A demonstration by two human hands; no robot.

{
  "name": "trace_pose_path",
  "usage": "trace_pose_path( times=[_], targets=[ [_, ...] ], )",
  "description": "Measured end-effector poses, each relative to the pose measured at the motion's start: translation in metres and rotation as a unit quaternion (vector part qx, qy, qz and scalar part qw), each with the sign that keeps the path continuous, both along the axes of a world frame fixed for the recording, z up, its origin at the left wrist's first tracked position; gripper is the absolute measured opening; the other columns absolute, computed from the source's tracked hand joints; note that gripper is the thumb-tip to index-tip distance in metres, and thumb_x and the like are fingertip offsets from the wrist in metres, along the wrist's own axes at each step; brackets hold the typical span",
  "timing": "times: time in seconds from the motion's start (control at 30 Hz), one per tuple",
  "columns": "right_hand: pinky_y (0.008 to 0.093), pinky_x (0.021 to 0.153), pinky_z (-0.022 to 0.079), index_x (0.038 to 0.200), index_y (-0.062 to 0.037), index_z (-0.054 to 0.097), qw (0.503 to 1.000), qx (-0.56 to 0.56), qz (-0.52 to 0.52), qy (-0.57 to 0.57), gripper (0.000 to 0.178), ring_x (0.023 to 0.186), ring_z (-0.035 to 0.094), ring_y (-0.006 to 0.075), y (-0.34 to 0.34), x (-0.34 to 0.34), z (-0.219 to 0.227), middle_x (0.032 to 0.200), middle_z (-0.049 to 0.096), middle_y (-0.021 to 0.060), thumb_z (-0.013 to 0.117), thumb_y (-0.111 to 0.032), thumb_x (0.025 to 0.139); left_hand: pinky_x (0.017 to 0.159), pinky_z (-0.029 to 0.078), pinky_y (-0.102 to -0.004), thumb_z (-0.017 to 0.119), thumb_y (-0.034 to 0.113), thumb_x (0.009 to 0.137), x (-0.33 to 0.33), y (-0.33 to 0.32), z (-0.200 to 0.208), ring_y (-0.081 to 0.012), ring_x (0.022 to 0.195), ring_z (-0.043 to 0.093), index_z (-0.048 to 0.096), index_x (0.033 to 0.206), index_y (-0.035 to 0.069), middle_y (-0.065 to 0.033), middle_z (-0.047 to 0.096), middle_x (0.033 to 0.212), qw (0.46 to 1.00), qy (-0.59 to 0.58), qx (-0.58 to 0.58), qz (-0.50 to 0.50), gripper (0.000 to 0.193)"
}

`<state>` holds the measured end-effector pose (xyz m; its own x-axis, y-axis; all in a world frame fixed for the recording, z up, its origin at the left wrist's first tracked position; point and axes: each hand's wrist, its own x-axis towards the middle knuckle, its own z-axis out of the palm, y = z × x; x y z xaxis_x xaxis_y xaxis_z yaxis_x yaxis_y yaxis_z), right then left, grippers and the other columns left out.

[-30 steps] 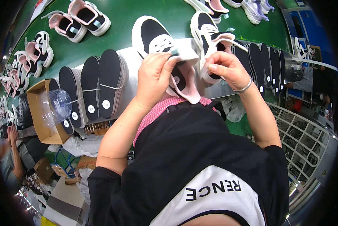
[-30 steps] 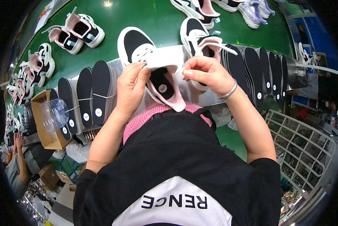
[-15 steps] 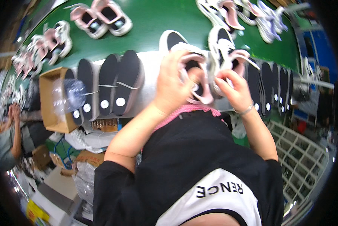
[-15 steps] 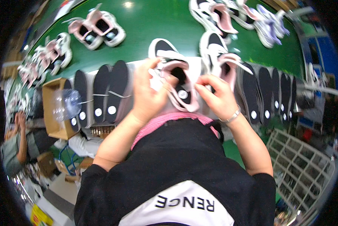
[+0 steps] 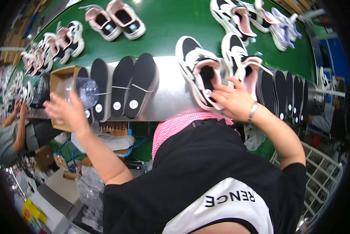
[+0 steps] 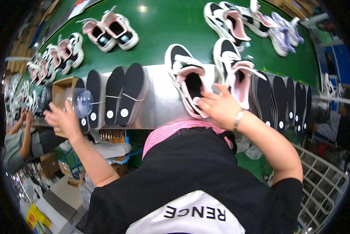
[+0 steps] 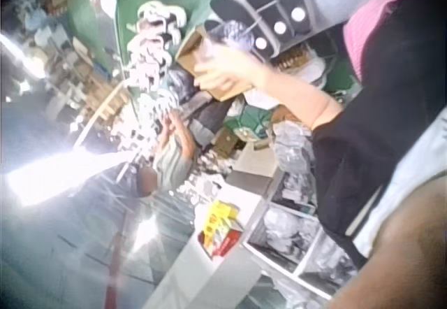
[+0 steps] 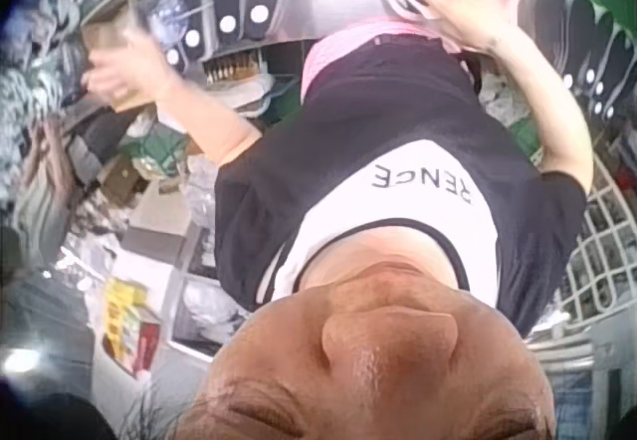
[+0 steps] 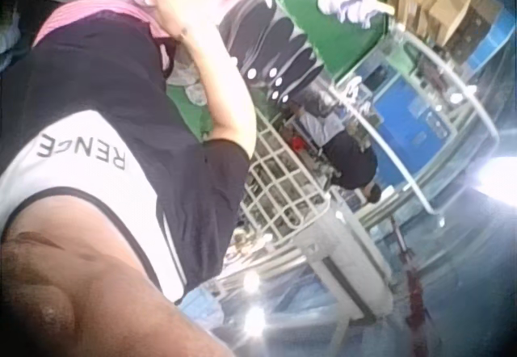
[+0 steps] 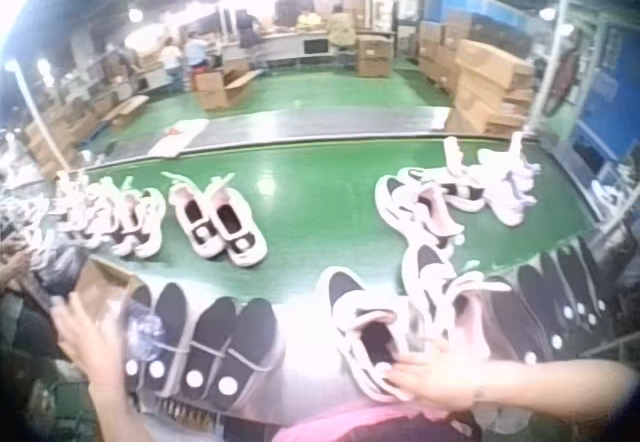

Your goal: The person picks up insoles from a shelf and a conveyor belt and inserts them into several pairs of sneakers, pressing them down into the footbed.

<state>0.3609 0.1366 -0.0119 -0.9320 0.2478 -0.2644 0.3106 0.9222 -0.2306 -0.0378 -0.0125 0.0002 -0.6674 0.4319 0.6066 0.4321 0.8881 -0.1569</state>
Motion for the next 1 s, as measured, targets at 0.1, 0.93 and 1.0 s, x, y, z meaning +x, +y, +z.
trace_pose_path(
  times=[0.1, 0.93, 1.0],
  targets=[
    [0.0459, 0.092, 0.026, 0.116, -0.0006, 0.039, 0.997, -0.004, -0.002, -0.083, 0.057, 0.116, 0.037, 0.0214, 0.0, -0.015, -0.024, 0.117, 0.046, 0.0121, 0.056, -0.014, 0.064, 0.093, 0.028, -0.0399, 0.056, 0.024, 0.077, 0.035, 0.017, 0.009, -0.0311, 0.116, 0.029, 0.036, 0.121, 0.005, -0.0203, 0.029, 0.126, 0.942, -0.163, 0.179, -0.232, 0.051],
    [0.0355, 0.076, 0.04, 0.098, -0.0043, 0.054, 0.891, -0.077, -0.254, 0.368, 0.036, 0.087, 0.053, 0.0293, 0.01, 0.067, 0.006, 0.095, 0.055, 0.0157, 0.06, -0.027, 0.071, 0.09, 0.03, -0.0371, 0.043, 0.001, 0.064, 0.222, 0.107, -0.084, -0.0327, 0.103, 0.042, 0.04, 0.107, -0.007, -0.0212, 0.044, 0.106, 0.644, -0.576, 0.162, -0.477, 0.043],
    [0.0355, 0.07, 0.044, 0.096, -0.0016, 0.054, 0.83, -0.009, -0.465, 0.308, 0.034, 0.079, 0.055, 0.0294, 0.031, 0.12, 0.003, 0.085, 0.058, 0.0146, 0.058, -0.021, 0.069, 0.095, 0.023, -0.0422, 0.05, 0.003, 0.067, 0.233, 0.1, -0.069, -0.0365, 0.112, 0.031, 0.031, 0.115, -0.007, -0.0242, 0.033, 0.118, 0.798, -0.312, 0.171, -0.486, 0.053]
  ],
)
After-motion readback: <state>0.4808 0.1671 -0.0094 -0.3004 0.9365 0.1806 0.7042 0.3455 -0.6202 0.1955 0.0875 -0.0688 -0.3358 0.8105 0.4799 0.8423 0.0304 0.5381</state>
